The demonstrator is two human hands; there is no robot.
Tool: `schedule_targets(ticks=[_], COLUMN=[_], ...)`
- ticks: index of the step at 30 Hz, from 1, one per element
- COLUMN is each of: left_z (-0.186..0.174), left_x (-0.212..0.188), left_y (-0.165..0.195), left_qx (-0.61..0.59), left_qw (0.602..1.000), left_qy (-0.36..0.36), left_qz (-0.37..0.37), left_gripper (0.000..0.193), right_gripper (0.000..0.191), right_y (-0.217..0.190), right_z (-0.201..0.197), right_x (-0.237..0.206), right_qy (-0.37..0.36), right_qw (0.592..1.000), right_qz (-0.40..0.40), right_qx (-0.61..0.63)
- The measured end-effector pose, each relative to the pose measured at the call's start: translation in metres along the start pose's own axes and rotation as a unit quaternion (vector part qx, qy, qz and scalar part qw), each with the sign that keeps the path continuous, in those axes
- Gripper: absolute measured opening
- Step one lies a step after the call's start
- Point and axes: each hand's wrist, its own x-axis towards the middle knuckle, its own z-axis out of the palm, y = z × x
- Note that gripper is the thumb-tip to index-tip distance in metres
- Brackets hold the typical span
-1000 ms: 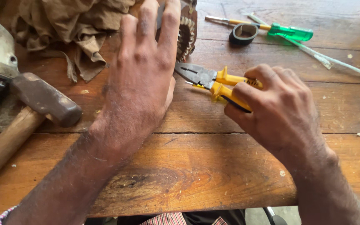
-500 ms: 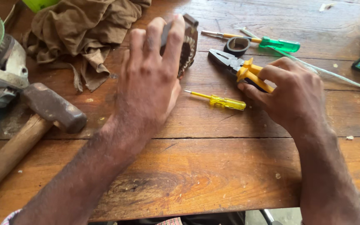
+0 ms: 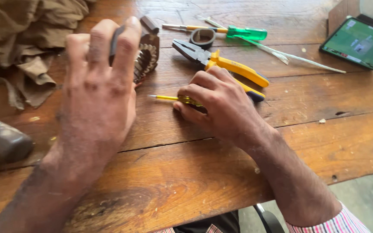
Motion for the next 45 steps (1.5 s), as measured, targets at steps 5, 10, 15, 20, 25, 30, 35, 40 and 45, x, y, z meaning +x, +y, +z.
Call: schedule_targets(ticks=[5, 10, 15, 20, 25, 30, 35, 40, 45], left_z=[-0.009, -0.002, 0.004, 0.0, -0.011, -0.006, 0.008, 0.007, 0.005], left_x=[-0.001, 0.001, 0.008, 0.006, 0.0, 0.0, -0.002, -0.006, -0.006], left_y=[0.002, -0.003, -0.011, -0.015, -0.013, -0.009, -0.005, -0.004, -0.004], left_qx=[0.047, 0.052, 0.059, 0.031, 0.053, 0.036, 0.038, 0.035, 0.035], left_qw=[0.998, 0.993, 0.994, 0.995, 0.995, 0.998, 0.998, 0.998, 0.997], left_qy=[0.039, 0.092, 0.074, 0.073, -0.011, -0.016, 0.027, 0.043, 0.042], left_qz=[0.026, 0.054, 0.05, 0.064, 0.086, 0.058, 0.042, 0.043, 0.045], left_gripper=[0.09, 0.095, 0.07, 0.08, 0.1, 0.101, 0.09, 0.087, 0.087], right_gripper=[0.015, 0.016, 0.019, 0.022, 0.022, 0.019, 0.022, 0.023, 0.024], right_y=[-0.001, -0.004, -0.007, -0.009, -0.013, -0.022, -0.028, -0.03, -0.028], right_z=[0.002, 0.005, 0.0, 0.0, -0.002, -0.001, 0.007, 0.012, 0.015], right_x=[-0.002, -0.002, -0.005, -0.004, -0.002, 0.001, 0.007, 0.009, 0.011], right_qy=[0.039, 0.077, 0.109, 0.118, 0.133, 0.11, 0.052, 0.047, 0.056], right_qw=[0.999, 0.994, 0.988, 0.987, 0.987, 0.992, 0.996, 0.997, 0.997], right_qz=[0.009, 0.061, 0.086, 0.08, 0.064, 0.048, 0.058, 0.037, 0.026], right_qx=[0.002, 0.054, 0.063, 0.073, 0.066, 0.048, 0.05, 0.038, 0.038])
